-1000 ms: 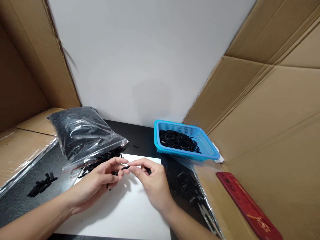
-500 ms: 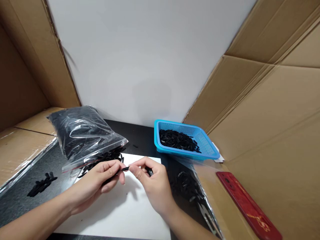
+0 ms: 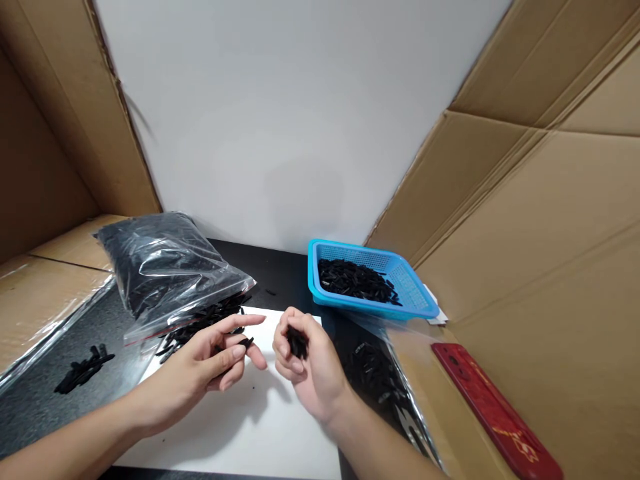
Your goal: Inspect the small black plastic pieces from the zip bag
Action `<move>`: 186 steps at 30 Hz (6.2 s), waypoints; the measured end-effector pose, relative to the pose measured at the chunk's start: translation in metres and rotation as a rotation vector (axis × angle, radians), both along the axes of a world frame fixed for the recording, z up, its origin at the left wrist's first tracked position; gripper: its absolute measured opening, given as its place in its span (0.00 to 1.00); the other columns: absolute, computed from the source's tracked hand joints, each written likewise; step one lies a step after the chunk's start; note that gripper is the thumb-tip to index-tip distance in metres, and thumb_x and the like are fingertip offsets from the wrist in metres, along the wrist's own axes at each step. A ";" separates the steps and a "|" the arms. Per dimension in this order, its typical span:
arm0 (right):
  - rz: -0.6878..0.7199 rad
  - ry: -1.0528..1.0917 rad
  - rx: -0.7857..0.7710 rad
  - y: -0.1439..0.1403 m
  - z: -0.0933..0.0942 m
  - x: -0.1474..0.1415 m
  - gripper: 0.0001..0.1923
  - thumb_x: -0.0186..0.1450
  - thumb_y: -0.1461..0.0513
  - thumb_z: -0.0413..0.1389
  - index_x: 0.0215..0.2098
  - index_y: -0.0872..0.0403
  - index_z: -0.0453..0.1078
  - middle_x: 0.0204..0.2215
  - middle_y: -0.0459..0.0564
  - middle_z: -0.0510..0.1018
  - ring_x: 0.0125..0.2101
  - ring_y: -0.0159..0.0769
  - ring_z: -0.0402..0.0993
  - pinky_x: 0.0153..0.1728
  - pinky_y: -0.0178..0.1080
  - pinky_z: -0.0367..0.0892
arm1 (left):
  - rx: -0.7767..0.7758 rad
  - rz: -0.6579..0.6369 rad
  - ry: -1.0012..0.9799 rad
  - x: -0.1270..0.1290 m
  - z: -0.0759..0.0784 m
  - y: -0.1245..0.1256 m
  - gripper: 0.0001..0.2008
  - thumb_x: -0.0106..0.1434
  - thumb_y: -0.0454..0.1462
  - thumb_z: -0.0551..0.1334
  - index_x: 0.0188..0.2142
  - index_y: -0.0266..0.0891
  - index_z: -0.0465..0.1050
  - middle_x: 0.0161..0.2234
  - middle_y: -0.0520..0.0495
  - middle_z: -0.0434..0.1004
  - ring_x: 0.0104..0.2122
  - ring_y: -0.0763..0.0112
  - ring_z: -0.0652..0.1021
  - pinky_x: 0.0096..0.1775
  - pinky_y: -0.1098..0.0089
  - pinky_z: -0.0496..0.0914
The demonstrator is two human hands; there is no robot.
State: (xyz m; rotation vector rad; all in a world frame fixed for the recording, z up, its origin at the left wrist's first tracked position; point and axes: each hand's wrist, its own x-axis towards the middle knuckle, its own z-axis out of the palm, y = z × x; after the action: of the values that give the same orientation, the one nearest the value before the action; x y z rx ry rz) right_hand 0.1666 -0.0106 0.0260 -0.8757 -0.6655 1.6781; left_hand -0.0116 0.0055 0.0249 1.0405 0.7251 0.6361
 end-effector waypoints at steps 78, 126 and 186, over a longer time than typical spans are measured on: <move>-0.118 -0.695 0.427 -0.004 -0.001 0.003 0.09 0.60 0.56 0.62 0.29 0.54 0.78 0.23 0.45 0.75 0.26 0.33 0.66 0.30 0.35 0.62 | 0.061 0.001 0.019 -0.001 -0.003 0.001 0.05 0.67 0.37 0.56 0.41 0.39 0.65 0.26 0.54 0.70 0.25 0.76 0.65 0.30 0.72 0.56; -0.145 -0.769 0.427 -0.001 -0.001 0.002 0.08 0.59 0.58 0.62 0.31 0.53 0.80 0.20 0.44 0.72 0.22 0.32 0.61 0.26 0.36 0.60 | 0.032 0.067 0.005 -0.002 -0.001 0.003 0.10 0.61 0.33 0.57 0.43 0.41 0.66 0.26 0.54 0.69 0.26 0.73 0.61 0.32 0.69 0.54; 0.080 -0.133 0.105 -0.001 -0.010 -0.002 0.19 0.63 0.52 0.58 0.22 0.54 0.60 0.15 0.37 0.62 0.12 0.20 0.45 0.15 0.30 0.39 | 0.060 0.001 -0.048 0.000 -0.002 0.002 0.18 0.66 0.42 0.60 0.54 0.44 0.64 0.27 0.55 0.68 0.21 0.79 0.54 0.24 0.70 0.46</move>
State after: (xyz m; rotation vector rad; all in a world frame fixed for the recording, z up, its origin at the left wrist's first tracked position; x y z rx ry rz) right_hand 0.1647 -0.0116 0.0164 -0.9014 -0.8815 1.6501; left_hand -0.0118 0.0080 0.0225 1.0767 0.6684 0.6844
